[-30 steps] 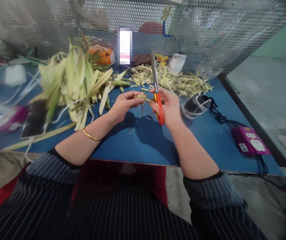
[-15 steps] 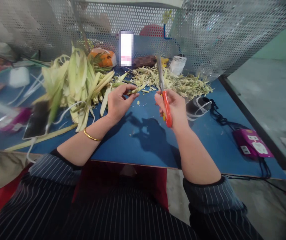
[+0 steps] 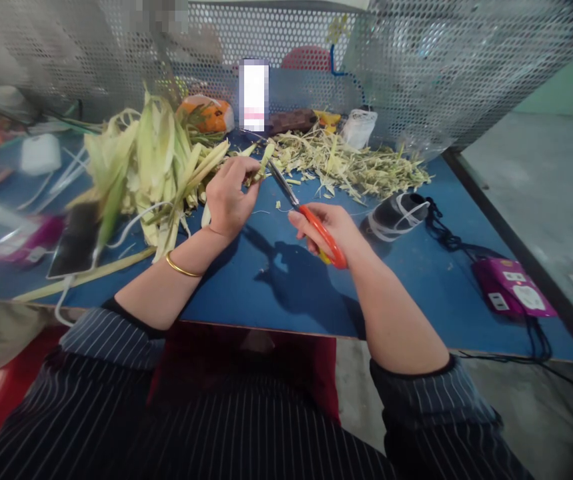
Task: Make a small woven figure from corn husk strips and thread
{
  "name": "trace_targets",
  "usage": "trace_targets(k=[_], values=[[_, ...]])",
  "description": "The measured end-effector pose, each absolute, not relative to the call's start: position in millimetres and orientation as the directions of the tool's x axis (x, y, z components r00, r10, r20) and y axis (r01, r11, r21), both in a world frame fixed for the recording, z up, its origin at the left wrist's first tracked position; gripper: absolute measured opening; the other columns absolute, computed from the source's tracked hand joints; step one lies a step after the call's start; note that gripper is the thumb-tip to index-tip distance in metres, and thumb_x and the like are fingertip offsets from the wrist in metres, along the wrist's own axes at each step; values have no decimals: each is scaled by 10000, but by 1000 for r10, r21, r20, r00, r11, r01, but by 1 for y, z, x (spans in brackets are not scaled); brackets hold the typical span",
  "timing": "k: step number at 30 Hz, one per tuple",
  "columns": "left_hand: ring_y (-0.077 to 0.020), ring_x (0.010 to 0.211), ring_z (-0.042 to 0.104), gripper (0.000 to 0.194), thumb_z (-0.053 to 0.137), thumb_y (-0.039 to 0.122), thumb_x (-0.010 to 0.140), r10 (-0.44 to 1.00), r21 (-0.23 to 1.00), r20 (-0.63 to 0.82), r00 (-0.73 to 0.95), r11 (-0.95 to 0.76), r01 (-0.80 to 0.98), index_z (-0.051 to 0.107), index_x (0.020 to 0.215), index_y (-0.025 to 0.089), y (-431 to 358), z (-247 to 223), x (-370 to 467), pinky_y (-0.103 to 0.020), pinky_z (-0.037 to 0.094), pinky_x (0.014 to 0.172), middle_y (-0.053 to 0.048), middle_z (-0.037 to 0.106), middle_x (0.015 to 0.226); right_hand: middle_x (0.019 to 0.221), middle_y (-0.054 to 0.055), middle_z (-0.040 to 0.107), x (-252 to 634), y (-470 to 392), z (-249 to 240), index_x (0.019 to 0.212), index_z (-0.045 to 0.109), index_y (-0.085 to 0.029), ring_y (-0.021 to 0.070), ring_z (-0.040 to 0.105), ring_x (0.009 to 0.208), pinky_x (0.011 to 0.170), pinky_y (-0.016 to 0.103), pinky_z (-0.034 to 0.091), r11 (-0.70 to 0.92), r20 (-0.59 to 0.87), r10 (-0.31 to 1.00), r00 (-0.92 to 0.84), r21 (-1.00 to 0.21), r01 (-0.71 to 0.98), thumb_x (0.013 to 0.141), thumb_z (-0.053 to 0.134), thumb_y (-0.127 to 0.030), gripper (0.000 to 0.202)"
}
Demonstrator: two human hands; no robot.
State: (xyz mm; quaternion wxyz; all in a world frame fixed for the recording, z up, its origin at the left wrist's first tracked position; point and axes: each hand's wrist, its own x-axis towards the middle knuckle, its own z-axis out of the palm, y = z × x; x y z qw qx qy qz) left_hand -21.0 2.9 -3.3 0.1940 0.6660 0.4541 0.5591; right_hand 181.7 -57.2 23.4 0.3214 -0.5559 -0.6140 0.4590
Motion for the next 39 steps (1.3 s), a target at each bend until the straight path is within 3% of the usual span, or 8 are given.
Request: trace_targets(k=[5,12,16,20,23,39], values=[[-242,1262,536,160,629,164,846,879,819,476,27,-454,351,710,936,268,-2,0,-18,-371,436,1070,-43,668,1231,698,27,647,181,-56,21,856,638,-190,106,540,442,390,238,440,-38,-116,978,-172,-915,401,691,749,-725,570],[-224,1205,593,160,654,119,812,844,787,536,-35,-484,383,720,860,256,-5,0,-12,-328,466,1016,-48,689,1160,676,22,637,178,-58,21,844,634,-187,106,531,408,364,241,414,-55,-132,977,-168,-916,397,728,697,-750,579],[-217,1171,621,171,634,110,829,785,680,620,17,-547,489,709,894,249,4,-9,-15,-329,485,990,-50,703,1151,633,4,602,176,-60,23,815,621,-184,90,508,396,355,222,384,-63,-136,979,-153,-912,404,743,693,-740,565],[-217,1097,656,190,618,115,836,665,467,741,91,-608,642,692,956,243,15,-20,-20,-350,507,955,-56,721,1126,623,-5,589,177,-59,23,769,606,-188,84,501,391,367,224,388,-48,-132,976,-172,-904,424,745,694,-736,556],[-218,1086,665,190,611,122,845,630,404,768,117,-618,674,683,974,241,17,-23,-21,-352,515,934,-59,725,1121,602,-9,580,177,-58,21,753,599,-192,94,500,383,369,237,388,-53,-138,975,-171,-902,428,740,691,-743,559],[-204,1023,658,262,607,33,765,645,464,757,105,-643,609,666,926,232,17,-22,-20,-353,501,910,-40,734,1064,637,5,623,180,-56,13,812,609,-193,93,511,419,474,271,391,31,-78,982,-175,-838,545,816,601,-733,540]])
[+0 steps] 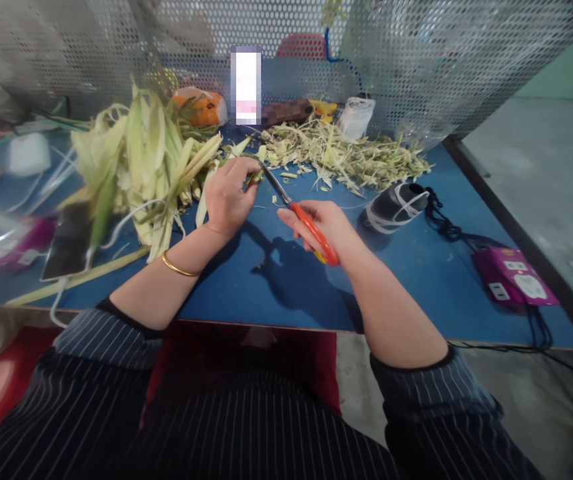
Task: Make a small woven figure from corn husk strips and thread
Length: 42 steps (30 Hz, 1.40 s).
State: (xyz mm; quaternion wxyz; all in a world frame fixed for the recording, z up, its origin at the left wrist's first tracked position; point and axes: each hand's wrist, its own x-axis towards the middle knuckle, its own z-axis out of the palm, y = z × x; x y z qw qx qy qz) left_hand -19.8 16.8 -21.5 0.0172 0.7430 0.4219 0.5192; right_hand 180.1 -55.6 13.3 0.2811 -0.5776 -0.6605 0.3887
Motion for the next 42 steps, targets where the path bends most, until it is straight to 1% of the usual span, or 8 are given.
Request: trace_targets(k=[9,18,25,30,34,37,40,42], values=[[-168,882,655,295,601,14,699,641,487,766,49,-629,606,662,909,212,18,-22,-17,-302,514,839,-20,733,951,669,18,659,182,-55,15,835,622,-198,108,535,457,495,270,377,41,-82,980,-182,-810,585,796,611,-756,559],[-159,855,646,282,604,27,712,634,467,770,72,-636,614,659,907,223,19,-26,-16,-308,510,825,-4,734,941,633,4,609,179,-57,13,873,615,-205,113,534,444,484,271,395,16,-106,978,-180,-820,572,802,579,-785,586],[-166,875,642,283,593,23,710,660,500,748,67,-627,597,660,896,226,18,-24,-16,-321,507,850,-13,731,956,571,-6,541,179,-55,16,745,559,-213,111,473,485,513,278,336,63,-51,985,-165,-784,618,803,556,-804,594],[-176,914,648,262,621,37,714,720,595,694,24,-591,545,679,886,226,15,-21,-15,-316,509,890,-16,729,954,543,-1,488,177,-58,24,652,512,-216,128,455,523,550,294,317,89,-14,990,-143,-723,685,822,542,-791,600],[-160,900,668,166,711,128,751,831,796,550,-78,-494,351,698,894,212,17,-20,-11,-294,523,877,-13,727,927,615,19,562,179,-54,22,710,551,-216,141,473,575,591,301,326,100,97,994,-47,-655,749,857,523,-759,564],[-145,857,684,215,762,142,721,924,928,368,-107,-357,112,690,914,203,19,-18,-9,-275,551,798,-8,720,910,718,54,632,184,-49,18,869,626,-201,174,529,639,630,313,352,54,148,988,34,-553,831,872,541,-717,524],[-130,812,699,256,782,150,709,979,976,196,-55,-200,-83,675,935,204,19,-14,-7,-263,570,740,0,719,902,816,109,682,188,-46,15,1067,649,-176,237,606,717,659,344,387,2,141,988,68,-442,897,872,573,-675,541],[-119,787,702,256,789,156,712,993,980,114,-12,-114,-163,675,936,203,16,-10,-6,-252,571,717,-3,733,913,853,141,702,188,-45,13,1104,652,-161,277,641,756,668,364,406,-13,125,990,62,-360,933,866,597,-644,541]])
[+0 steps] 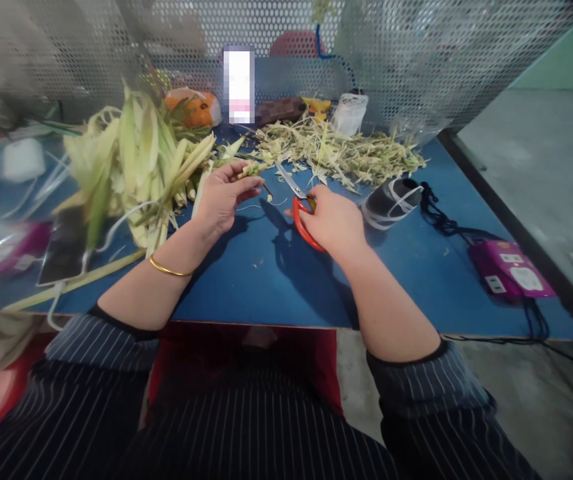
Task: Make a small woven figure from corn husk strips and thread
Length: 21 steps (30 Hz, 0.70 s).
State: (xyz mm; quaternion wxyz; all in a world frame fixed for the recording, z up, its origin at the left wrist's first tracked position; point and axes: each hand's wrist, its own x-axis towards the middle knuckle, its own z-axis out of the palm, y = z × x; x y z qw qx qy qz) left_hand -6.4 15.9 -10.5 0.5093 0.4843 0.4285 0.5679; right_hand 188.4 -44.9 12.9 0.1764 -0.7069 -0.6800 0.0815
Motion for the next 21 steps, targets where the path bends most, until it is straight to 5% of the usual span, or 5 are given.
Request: trace_targets(k=[5,10,12,18,21], values=[[-108,695,678,189,802,198,728,999,965,-2,52,16,-262,707,891,220,8,-5,-5,-236,511,561,-2,769,963,893,152,735,183,-47,6,1057,692,-171,283,663,777,640,353,394,66,80,995,-53,-173,983,887,594,-463,352],[-104,699,657,115,800,225,769,993,937,-69,101,99,-335,712,845,228,4,-4,-4,-235,500,575,13,752,896,973,141,716,183,-53,8,969,743,-184,246,644,752,610,336,362,184,38,983,-181,-94,978,871,593,-415,293],[-109,707,653,90,782,250,807,983,928,-60,174,120,-353,697,821,222,3,-4,-3,-243,517,614,5,727,850,994,130,707,184,-53,11,947,755,-190,239,638,773,635,343,388,191,85,980,-179,-165,968,882,597,-418,285],[-119,763,663,169,812,319,793,937,921,-32,349,163,-354,703,878,222,-4,-4,0,-276,542,738,-8,700,868,1029,66,722,183,-51,16,1073,703,-213,187,639,828,780,337,490,270,367,930,1,-686,675,926,582,-381,254],[-102,746,651,225,860,304,726,930,905,-26,367,178,-386,715,872,212,-8,-5,4,-243,534,731,3,701,848,1020,59,717,179,-52,15,1064,686,-211,168,627,794,745,320,492,285,371,928,42,-774,565,893,624,-382,250]])
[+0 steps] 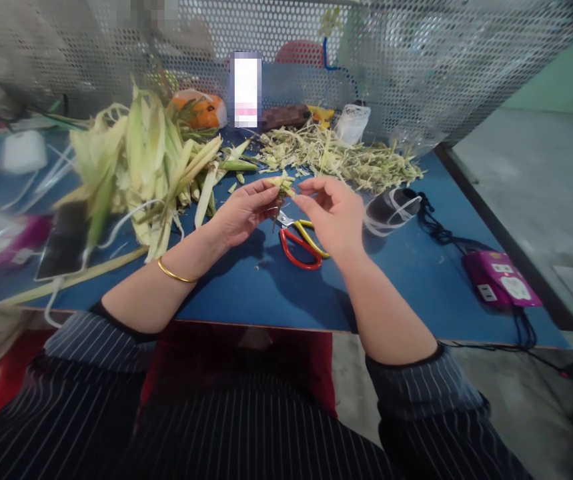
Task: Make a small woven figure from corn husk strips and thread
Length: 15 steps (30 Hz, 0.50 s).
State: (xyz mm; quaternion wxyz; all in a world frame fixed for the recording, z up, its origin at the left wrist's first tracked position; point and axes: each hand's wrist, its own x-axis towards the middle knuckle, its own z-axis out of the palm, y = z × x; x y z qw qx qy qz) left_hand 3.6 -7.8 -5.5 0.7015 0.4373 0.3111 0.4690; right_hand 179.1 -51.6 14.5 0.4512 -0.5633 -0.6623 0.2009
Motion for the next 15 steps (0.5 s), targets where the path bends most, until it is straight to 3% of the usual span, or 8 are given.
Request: trace_targets(k=[6,11,15], values=[[-75,726,635,187,850,201,696,944,901,-14,330,155,-406,713,823,199,-14,-9,12,-216,525,762,29,694,828,933,32,700,176,-53,9,933,662,-202,147,610,778,770,310,484,318,406,912,57,-788,528,858,632,-303,129],[-78,723,637,146,825,163,715,956,904,-35,291,155,-399,712,803,195,-15,-10,14,-231,530,770,28,697,829,874,32,694,176,-51,6,914,667,-200,157,600,744,738,310,480,264,355,933,54,-780,567,855,629,-338,155],[-86,744,638,107,816,159,726,967,921,39,251,63,-384,739,788,200,-16,-12,15,-233,528,766,19,710,835,810,30,677,175,-51,6,823,656,-199,161,590,728,729,312,467,283,385,922,40,-740,610,875,600,-335,156]])
